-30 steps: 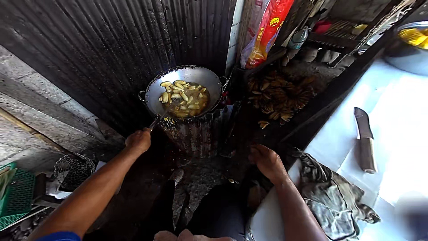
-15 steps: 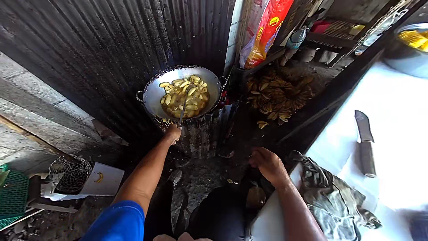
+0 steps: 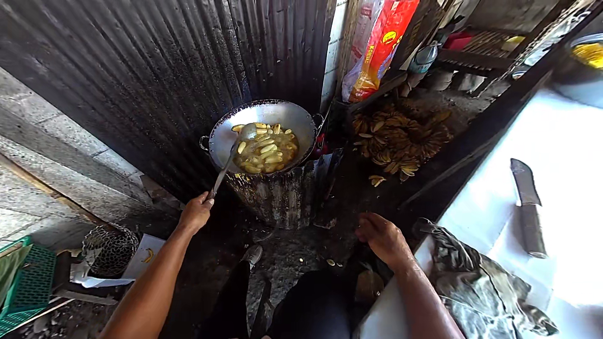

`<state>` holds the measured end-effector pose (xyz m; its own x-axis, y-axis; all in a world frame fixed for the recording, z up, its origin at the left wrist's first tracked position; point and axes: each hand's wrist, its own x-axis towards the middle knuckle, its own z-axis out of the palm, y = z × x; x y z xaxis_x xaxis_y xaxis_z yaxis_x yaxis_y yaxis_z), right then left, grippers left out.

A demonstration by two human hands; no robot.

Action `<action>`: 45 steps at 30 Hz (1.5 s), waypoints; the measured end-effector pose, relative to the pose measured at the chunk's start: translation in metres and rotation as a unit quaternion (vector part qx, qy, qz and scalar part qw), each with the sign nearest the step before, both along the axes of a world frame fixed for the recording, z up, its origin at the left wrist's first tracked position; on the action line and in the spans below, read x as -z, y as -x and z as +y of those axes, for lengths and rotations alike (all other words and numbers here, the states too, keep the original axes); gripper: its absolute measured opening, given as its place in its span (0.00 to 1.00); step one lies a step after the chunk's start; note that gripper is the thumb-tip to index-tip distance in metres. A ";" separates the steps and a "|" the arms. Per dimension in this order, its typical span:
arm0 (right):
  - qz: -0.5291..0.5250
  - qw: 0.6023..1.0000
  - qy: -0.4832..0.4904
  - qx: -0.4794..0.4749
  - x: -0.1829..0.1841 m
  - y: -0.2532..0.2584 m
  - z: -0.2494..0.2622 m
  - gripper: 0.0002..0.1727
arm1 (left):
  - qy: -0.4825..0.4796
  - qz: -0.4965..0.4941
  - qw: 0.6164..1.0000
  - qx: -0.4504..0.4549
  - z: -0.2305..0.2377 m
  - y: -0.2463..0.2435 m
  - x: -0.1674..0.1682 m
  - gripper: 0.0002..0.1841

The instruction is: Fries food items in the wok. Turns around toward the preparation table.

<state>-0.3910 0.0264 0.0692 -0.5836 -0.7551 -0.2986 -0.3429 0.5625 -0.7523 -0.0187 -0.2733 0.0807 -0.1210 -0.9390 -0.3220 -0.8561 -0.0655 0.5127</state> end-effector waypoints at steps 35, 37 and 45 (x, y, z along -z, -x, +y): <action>-0.005 1.000 -0.002 -0.011 -0.002 -0.003 0.001 0.20 | 0.085 -0.254 0.948 0.172 0.052 -0.061 -0.089 0.28; 0.001 1.000 0.000 -0.011 -0.002 -0.003 0.001 0.20 | 0.113 -0.267 0.941 0.174 0.060 -0.082 -0.111 0.26; 0.011 1.000 -0.005 -0.020 -0.004 -0.003 0.001 0.21 | 0.163 -0.366 0.885 0.239 0.057 -0.126 -0.181 0.24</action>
